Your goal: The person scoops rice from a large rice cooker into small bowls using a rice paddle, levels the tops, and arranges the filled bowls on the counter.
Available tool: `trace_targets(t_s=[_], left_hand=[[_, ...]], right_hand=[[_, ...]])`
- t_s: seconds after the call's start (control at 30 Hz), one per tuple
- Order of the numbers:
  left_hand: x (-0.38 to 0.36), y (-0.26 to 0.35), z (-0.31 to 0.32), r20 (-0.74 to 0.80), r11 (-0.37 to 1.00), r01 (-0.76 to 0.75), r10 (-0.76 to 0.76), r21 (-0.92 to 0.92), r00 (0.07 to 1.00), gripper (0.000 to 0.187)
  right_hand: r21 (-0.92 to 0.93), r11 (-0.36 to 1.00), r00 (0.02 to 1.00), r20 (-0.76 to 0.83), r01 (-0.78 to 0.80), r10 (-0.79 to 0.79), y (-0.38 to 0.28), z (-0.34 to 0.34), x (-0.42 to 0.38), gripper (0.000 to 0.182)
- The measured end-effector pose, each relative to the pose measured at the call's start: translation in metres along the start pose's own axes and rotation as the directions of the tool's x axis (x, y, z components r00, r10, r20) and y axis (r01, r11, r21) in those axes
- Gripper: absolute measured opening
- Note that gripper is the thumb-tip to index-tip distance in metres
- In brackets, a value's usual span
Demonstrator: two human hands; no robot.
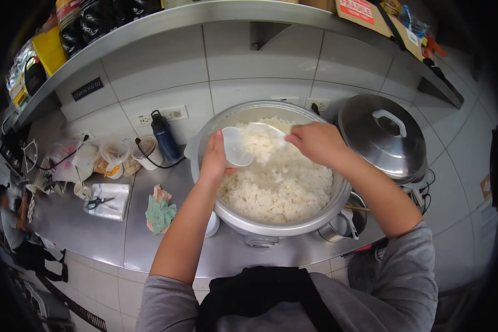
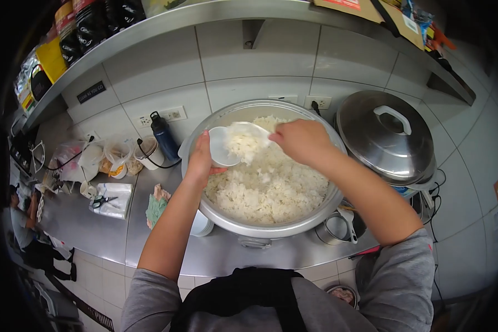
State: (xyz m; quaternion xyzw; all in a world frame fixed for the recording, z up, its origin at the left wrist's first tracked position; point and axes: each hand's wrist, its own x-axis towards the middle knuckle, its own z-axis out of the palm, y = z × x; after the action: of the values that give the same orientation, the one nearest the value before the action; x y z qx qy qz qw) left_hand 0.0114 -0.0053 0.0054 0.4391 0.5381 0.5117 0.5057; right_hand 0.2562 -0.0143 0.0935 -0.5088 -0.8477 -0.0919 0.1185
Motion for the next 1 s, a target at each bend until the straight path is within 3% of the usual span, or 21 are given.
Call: trace_targets(t_s=[0.03,0.1,0.13,0.2,0.23,0.37,0.43,0.57,0.77,1.0], left_hand=[[0.003,0.0,-0.002,0.013,1.0,-0.002,0.002,0.003,1.0,0.06],[0.01,-0.004,-0.007,0.173,0.968,0.217,-0.195,-0.123,0.966,0.065],[0.009,-0.002,-0.006,0.184,0.967,0.223,-0.199,-0.12,0.963,0.065],[0.007,0.0,-0.005,0.195,0.954,0.26,-0.23,-0.148,0.953,0.065],[0.008,0.0,-0.005,0.204,0.952,0.267,-0.234,-0.153,0.951,0.065],[0.005,0.004,-0.006,0.211,0.938,0.215,-0.159,-0.274,0.964,0.064],[0.008,0.001,-0.007,0.211,0.927,0.189,-0.125,-0.324,0.97,0.063],[0.018,-0.01,-0.008,0.218,0.901,0.187,-0.107,-0.391,0.97,0.056],[0.006,-0.002,-0.004,0.16,0.937,0.104,-0.052,-0.335,0.986,0.049],[0.004,-0.001,-0.006,0.073,0.97,0.014,0.004,-0.243,0.997,0.048]], right_hand=[[-0.003,1.0,1.0,-0.002,-0.013,0.013,-0.01,0.0,0.003,0.033],[-0.234,0.971,0.989,-0.148,-0.053,0.019,-0.024,0.002,0.01,0.031],[-0.237,0.969,0.989,-0.144,-0.063,0.029,-0.017,0.005,0.012,0.031],[-0.328,0.925,0.981,-0.087,-0.191,0.171,0.01,0.024,0.017,0.03],[-0.361,0.908,0.972,0.018,-0.212,0.234,0.026,0.037,0.016,0.029],[-0.452,0.879,0.939,0.215,-0.149,0.269,0.041,0.088,-0.003,0.03],[-0.321,0.945,0.902,0.389,-0.06,0.189,0.016,0.077,-0.004,0.033],[-0.283,0.957,0.883,0.464,0.067,0.075,-0.023,0.061,-0.018,0.035],[-0.192,0.979,0.835,0.547,0.062,0.055,-0.026,0.043,-0.017,0.037],[0.107,0.99,0.779,0.627,-0.09,0.003,0.013,0.056,-0.023,0.04]])
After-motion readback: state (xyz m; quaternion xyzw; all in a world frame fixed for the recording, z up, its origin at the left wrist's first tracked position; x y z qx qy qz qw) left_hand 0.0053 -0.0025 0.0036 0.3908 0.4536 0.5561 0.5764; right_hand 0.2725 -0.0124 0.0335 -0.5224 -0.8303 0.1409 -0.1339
